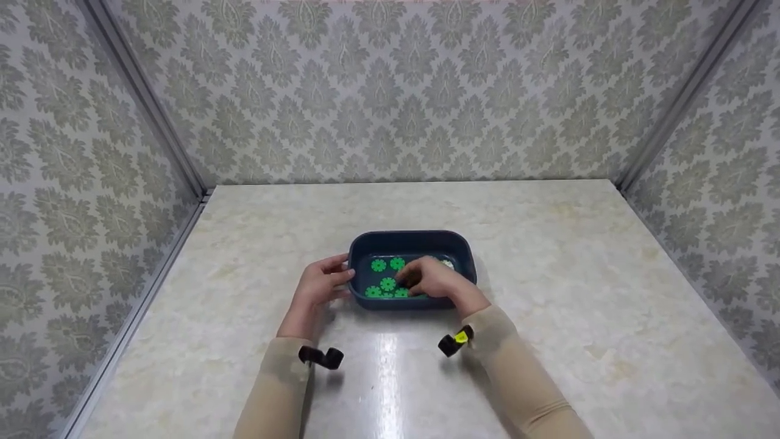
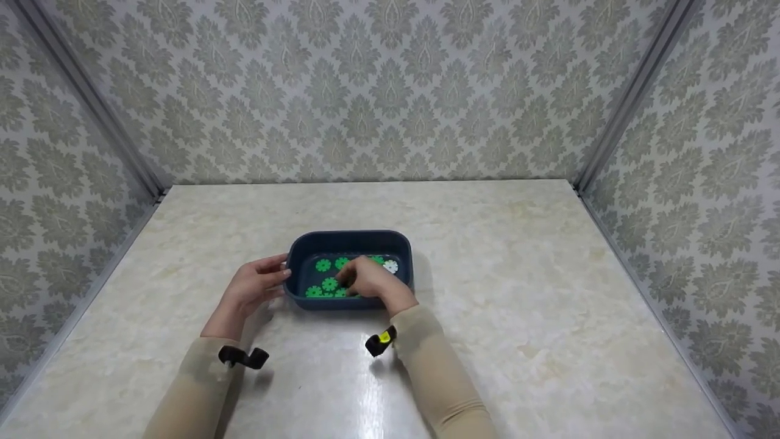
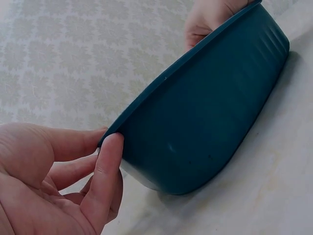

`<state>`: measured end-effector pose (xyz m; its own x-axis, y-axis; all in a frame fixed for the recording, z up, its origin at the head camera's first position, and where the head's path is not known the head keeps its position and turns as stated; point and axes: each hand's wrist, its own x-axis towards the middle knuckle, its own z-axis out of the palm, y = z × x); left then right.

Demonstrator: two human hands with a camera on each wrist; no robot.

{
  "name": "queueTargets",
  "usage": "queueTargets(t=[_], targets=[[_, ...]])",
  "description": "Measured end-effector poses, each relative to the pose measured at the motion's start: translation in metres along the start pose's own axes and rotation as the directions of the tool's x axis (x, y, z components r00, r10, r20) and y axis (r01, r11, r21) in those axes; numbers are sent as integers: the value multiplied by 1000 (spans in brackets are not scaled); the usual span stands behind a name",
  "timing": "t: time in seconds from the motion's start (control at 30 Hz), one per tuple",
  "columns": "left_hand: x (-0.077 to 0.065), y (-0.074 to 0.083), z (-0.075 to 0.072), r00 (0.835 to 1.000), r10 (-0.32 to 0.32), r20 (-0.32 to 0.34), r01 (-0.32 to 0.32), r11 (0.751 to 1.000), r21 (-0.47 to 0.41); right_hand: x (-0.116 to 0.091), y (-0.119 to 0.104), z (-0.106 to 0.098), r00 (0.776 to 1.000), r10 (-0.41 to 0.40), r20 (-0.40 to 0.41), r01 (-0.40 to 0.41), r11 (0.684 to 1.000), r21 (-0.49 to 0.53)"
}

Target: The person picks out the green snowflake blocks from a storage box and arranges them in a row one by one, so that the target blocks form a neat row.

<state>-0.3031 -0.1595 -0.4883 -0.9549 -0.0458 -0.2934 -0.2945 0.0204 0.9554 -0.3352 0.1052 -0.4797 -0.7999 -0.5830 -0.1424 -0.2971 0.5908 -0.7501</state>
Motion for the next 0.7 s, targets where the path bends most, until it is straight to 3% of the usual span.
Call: queueTargets(t=[0.33,0.7], targets=[[0,-1,1,1000,-14,-2,14,998,-55,12,0,5,998,-59,19,62,979,-193],[0,1,2,1000,-9,6,9,999,-49,10,2,-1,994,-109,4,107,974,-200]])
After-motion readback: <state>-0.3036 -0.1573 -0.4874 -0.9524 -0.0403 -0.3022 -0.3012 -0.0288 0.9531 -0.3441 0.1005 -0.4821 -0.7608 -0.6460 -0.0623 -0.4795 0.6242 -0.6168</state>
